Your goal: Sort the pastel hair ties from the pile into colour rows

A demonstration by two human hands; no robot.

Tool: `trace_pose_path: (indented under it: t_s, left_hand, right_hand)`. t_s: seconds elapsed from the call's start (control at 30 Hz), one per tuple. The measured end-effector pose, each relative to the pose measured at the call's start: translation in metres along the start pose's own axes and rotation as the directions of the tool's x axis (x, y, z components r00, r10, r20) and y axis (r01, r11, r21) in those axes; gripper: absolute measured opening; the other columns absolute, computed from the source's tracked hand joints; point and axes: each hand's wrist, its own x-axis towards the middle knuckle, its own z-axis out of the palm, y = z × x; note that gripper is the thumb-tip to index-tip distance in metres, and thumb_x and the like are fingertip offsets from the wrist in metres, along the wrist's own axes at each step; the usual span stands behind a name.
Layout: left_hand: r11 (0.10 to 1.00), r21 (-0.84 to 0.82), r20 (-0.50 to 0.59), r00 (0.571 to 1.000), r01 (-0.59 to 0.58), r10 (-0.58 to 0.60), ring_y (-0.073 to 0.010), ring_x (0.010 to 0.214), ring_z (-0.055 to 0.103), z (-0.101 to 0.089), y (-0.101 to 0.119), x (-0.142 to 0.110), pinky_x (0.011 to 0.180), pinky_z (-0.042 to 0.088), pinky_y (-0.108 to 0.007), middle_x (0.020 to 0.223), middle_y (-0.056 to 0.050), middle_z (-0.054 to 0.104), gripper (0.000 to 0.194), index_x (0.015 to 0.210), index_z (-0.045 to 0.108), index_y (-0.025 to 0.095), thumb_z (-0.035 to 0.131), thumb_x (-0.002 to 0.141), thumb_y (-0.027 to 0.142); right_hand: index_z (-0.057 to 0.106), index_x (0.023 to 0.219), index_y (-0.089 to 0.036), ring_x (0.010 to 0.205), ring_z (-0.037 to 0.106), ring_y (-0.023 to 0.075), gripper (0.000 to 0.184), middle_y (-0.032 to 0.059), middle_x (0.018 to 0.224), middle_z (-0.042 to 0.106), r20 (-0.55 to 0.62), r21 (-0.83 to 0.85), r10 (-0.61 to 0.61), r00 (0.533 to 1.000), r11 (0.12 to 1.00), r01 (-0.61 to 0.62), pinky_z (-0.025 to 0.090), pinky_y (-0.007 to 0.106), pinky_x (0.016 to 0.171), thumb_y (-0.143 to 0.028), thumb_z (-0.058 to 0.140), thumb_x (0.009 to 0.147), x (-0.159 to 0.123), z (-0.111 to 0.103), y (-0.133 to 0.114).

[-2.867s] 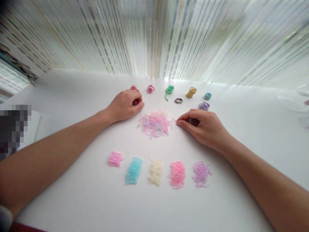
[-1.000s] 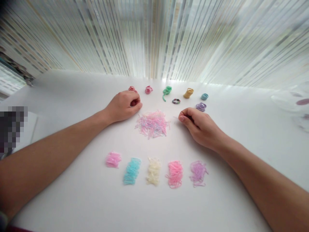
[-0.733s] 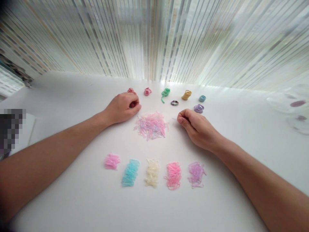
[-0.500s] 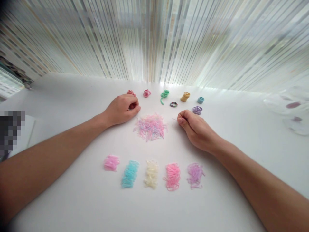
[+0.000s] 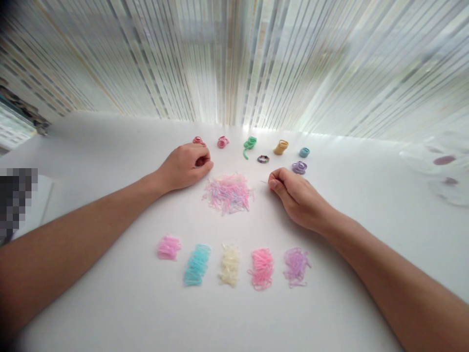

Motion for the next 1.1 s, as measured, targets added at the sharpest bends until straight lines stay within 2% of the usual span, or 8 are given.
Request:
trace_pose_path:
  t_s: [0.53,0.77,1.1]
  left_hand:
    - [1.000,0.006,-0.002,1.000,0.002,-0.002,-0.0235,0.082,0.061,-0.0005,0.0008,-0.0006,0.076,0.043,-0.038,0.082,-0.007,0.069,0.017,0.076,0.062,0.020,0.060,0.092,0.026]
    - [1.000,0.008,-0.002,1.000,0.000,0.000,-0.0230,0.081,0.060,0.0005,0.0006,0.0001,0.076,0.042,-0.038,0.081,-0.006,0.067,0.017,0.076,0.061,0.020,0.060,0.091,0.026]
    - [1.000,0.011,0.001,1.000,-0.010,0.010,-0.0240,0.084,0.062,0.0005,-0.0009,0.0003,0.078,0.043,-0.039,0.083,-0.007,0.070,0.017,0.076,0.059,0.021,0.059,0.092,0.026]
  right_hand:
    - [0.059,0.095,-0.027,0.074,0.060,0.0280,0.026,0.0078,0.084,0.069,-0.005,0.018,0.003,1.000,1.000,-0.003,0.047,0.043,0.072,-0.047,0.050,0.108,-0.0001,0.0022,0.0033]
    - [0.059,0.095,-0.028,0.074,0.062,0.0279,0.028,0.0072,0.084,0.070,0.001,0.022,-0.005,1.000,1.000,0.005,0.047,0.043,0.071,-0.051,0.053,0.108,0.0006,0.0020,0.0049]
    - [0.060,0.095,-0.028,0.076,0.063,0.0287,0.026,0.0080,0.086,0.071,-0.004,0.010,-0.024,1.000,1.000,0.024,0.050,0.045,0.074,-0.047,0.051,0.110,0.0001,0.0034,0.0068]
